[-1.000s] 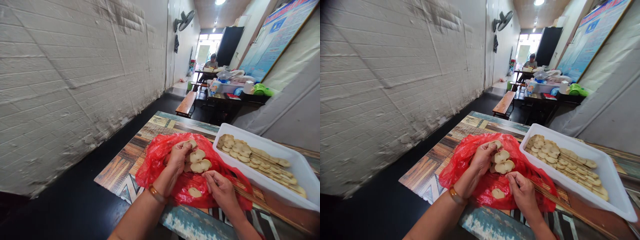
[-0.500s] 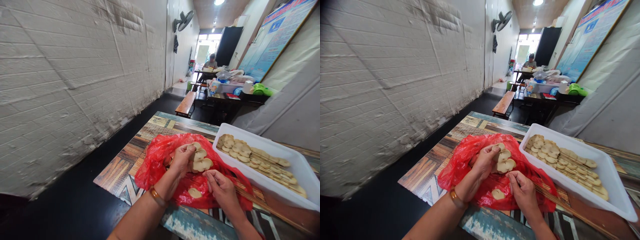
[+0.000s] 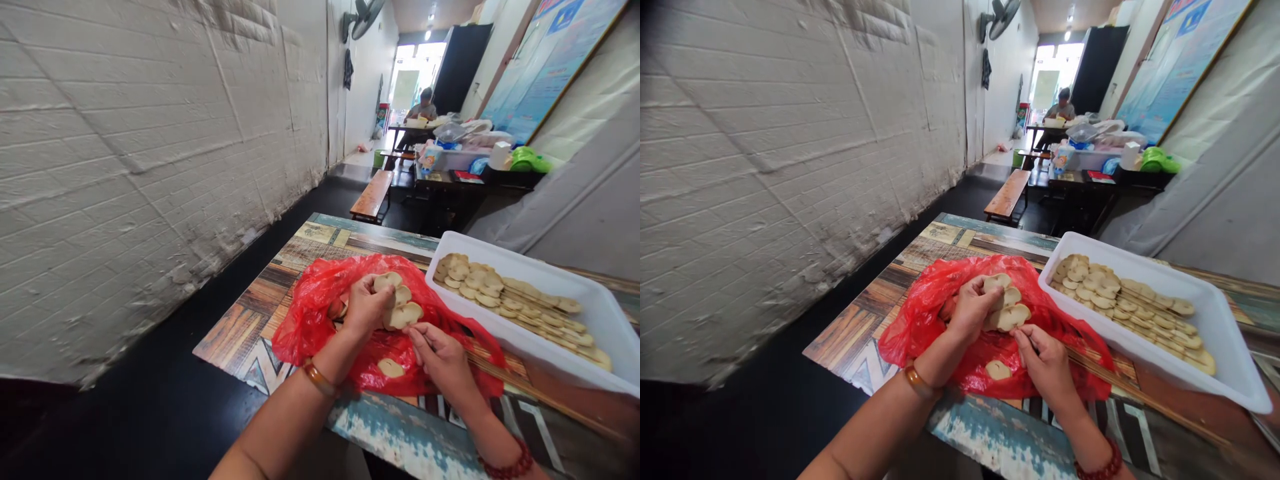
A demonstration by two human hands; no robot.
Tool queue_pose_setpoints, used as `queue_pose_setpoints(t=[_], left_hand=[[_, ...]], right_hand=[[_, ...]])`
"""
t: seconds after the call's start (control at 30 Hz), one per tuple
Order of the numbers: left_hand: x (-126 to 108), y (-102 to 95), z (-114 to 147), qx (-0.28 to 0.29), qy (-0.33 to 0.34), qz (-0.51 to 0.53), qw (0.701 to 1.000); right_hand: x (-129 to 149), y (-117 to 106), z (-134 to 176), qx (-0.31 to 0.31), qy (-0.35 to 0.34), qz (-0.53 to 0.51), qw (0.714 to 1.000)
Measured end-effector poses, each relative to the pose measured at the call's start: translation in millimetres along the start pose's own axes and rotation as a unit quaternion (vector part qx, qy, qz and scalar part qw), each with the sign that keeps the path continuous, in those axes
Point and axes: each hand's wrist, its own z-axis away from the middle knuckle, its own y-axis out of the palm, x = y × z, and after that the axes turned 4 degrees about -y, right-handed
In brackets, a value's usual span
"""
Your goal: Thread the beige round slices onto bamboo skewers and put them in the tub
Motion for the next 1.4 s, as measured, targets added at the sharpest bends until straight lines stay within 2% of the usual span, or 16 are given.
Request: queue_pose_setpoints(t=[0.17,0.23,0.3,0.37,0.43,0.5,0.53,0.6,0.7,0.77,1.03,1.27,1.4], left_hand=[[-4,-3.0,-6,0.044,0.014,-0.026,0.999],[-7,-6.0,-9,0.044,0.060,-0.088,0.993],[-10,-9.7,-11,0.047,0.137,-0.212,0.966],[-12,-12.7,-12,0.069,0.213,-0.376,0.899],[-13,-13.9,-9,0.108,0.259,-0.526,0.803],[-12,-12.8,-5,0.137,0.270,-0.636,0.710],[-10,-11.8,-3,0.145,0.267,-0.674,0.673],[-6,-9.4,0,0.149,0.261,-0.724,0.621],[2,-7.3,2,0.146,0.265,-0.755,0.582],[7,-7.2,2,0.140,0.271,-0.759,0.575],[13,-8.4,2,0.144,0.263,-0.755,0.583],[15,-8.1,3,0.140,0.241,-0.732,0.622],[17,-7.3,5,0.131,0.240,-0.724,0.634]], right_hand=[[-3,-12,-4,-0.046,0.008,-0.019,0.999],[-6,-20,-6,-0.083,0.015,-0.042,0.996],[-10,-28,-7,-0.118,0.020,-0.062,0.991],[-13,-33,-9,-0.137,0.022,-0.077,0.987],[-14,-36,-10,-0.141,0.020,-0.083,0.986],[-14,-36,-10,-0.147,0.014,-0.083,0.986],[-13,-36,-10,-0.151,0.011,-0.081,0.985],[-11,-36,-10,-0.152,0.006,-0.074,0.986],[-8,-35,-10,-0.142,-0.002,-0.054,0.988],[-6,-35,-10,-0.132,-0.006,-0.049,0.990],[-7,-32,-9,-0.116,-0.006,-0.051,0.992],[-11,-29,-8,-0.115,0.006,-0.053,0.992],[-13,-27,-8,-0.121,0.009,-0.056,0.991]])
